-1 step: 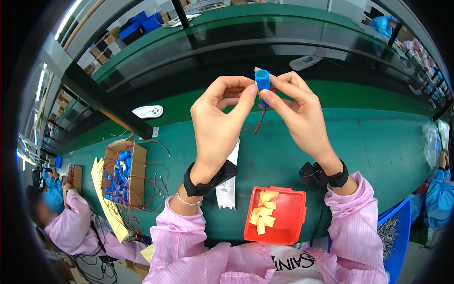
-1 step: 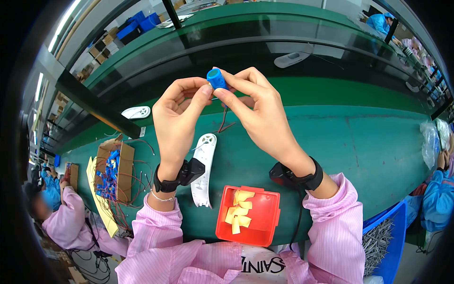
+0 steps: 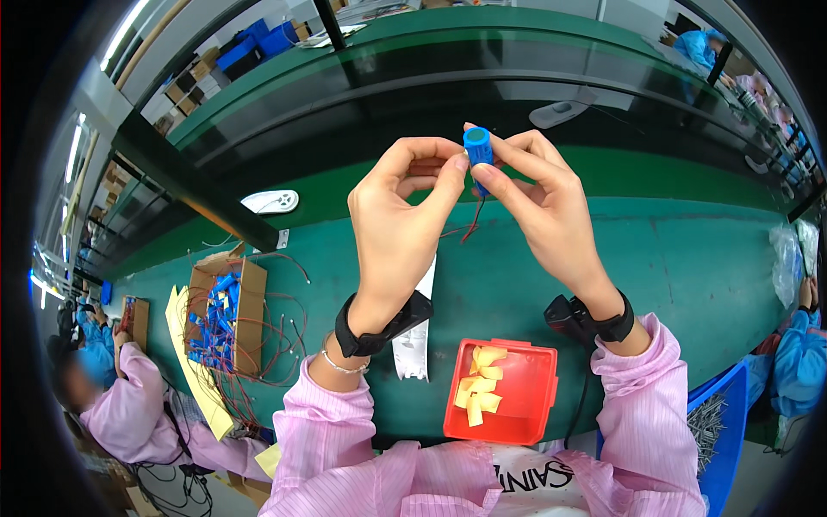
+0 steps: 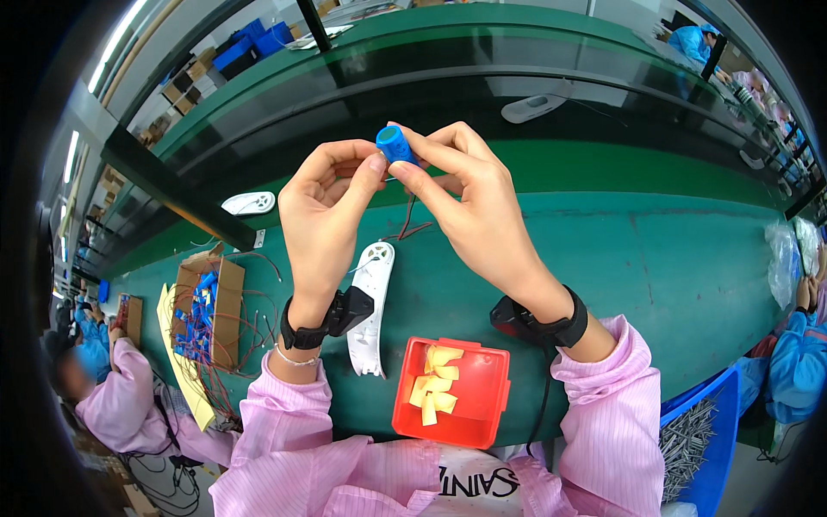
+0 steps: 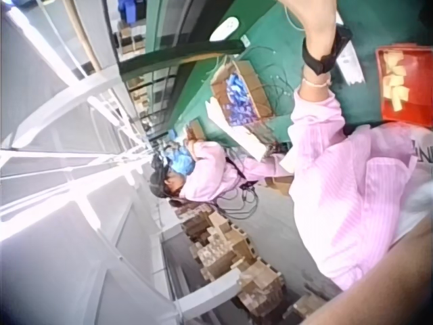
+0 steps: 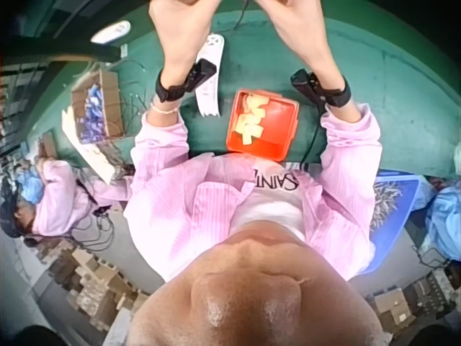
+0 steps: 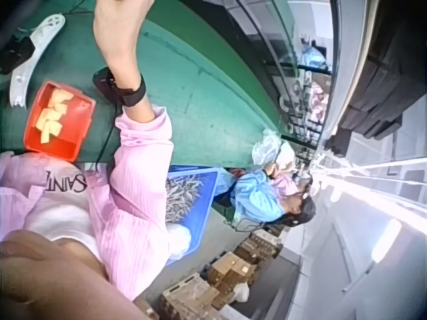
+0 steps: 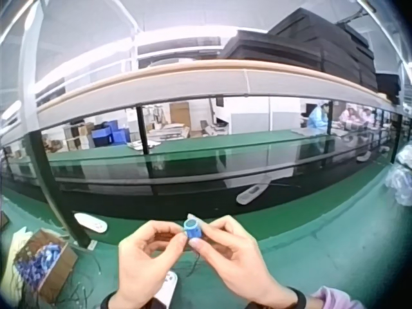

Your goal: Assemble electronic components by attaching wires and placing parts into a plastic housing on a factory assembly line.

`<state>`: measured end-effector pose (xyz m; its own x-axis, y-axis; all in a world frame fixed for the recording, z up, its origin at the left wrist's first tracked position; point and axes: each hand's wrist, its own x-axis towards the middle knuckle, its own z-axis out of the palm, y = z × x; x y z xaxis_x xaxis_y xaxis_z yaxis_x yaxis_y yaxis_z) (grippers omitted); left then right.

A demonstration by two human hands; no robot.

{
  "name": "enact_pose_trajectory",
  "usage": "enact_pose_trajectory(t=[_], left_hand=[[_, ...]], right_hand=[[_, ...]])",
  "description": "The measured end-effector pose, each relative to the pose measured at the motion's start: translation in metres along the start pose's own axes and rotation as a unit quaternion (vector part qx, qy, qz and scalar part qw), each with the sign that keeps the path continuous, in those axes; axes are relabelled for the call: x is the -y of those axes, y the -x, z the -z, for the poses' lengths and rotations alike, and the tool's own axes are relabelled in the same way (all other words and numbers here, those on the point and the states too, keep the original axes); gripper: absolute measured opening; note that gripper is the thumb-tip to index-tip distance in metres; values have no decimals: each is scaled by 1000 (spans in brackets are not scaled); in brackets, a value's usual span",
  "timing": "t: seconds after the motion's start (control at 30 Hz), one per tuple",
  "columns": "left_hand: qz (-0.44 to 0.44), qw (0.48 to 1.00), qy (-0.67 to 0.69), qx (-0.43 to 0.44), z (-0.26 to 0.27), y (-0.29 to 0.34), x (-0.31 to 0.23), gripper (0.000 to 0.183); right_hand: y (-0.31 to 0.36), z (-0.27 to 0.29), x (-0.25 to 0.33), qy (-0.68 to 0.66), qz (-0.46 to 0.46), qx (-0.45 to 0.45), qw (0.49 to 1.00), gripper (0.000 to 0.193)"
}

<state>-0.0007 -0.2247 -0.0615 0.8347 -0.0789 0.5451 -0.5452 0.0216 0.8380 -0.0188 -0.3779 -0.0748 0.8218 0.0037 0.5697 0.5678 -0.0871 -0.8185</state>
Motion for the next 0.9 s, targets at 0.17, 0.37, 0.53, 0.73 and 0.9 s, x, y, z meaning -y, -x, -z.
enact_pose_trajectory(t=[0.17, 0.37, 0.53, 0.73, 0.9], left_hand=[[-28, 999, -31, 7, 3, -1, 1, 12], [11, 999, -35, 30, 5, 0, 1, 14], [59, 996, 39, 48, 9, -2, 0, 17], [-25, 999, -47, -2, -2, 1, -7, 8], [-111, 984, -139, -19, -2, 2, -1, 7]], right_hand=[[-1, 1, -1, 3, -12, 8, 1000, 36], [1, 0, 4, 2, -24, 25, 999, 35], [-2, 4, 0, -121, -81, 53, 988, 35], [-1, 2, 4, -44, -43, 24, 998, 36], [2, -2, 0, 15, 3, 9, 1000, 36]])
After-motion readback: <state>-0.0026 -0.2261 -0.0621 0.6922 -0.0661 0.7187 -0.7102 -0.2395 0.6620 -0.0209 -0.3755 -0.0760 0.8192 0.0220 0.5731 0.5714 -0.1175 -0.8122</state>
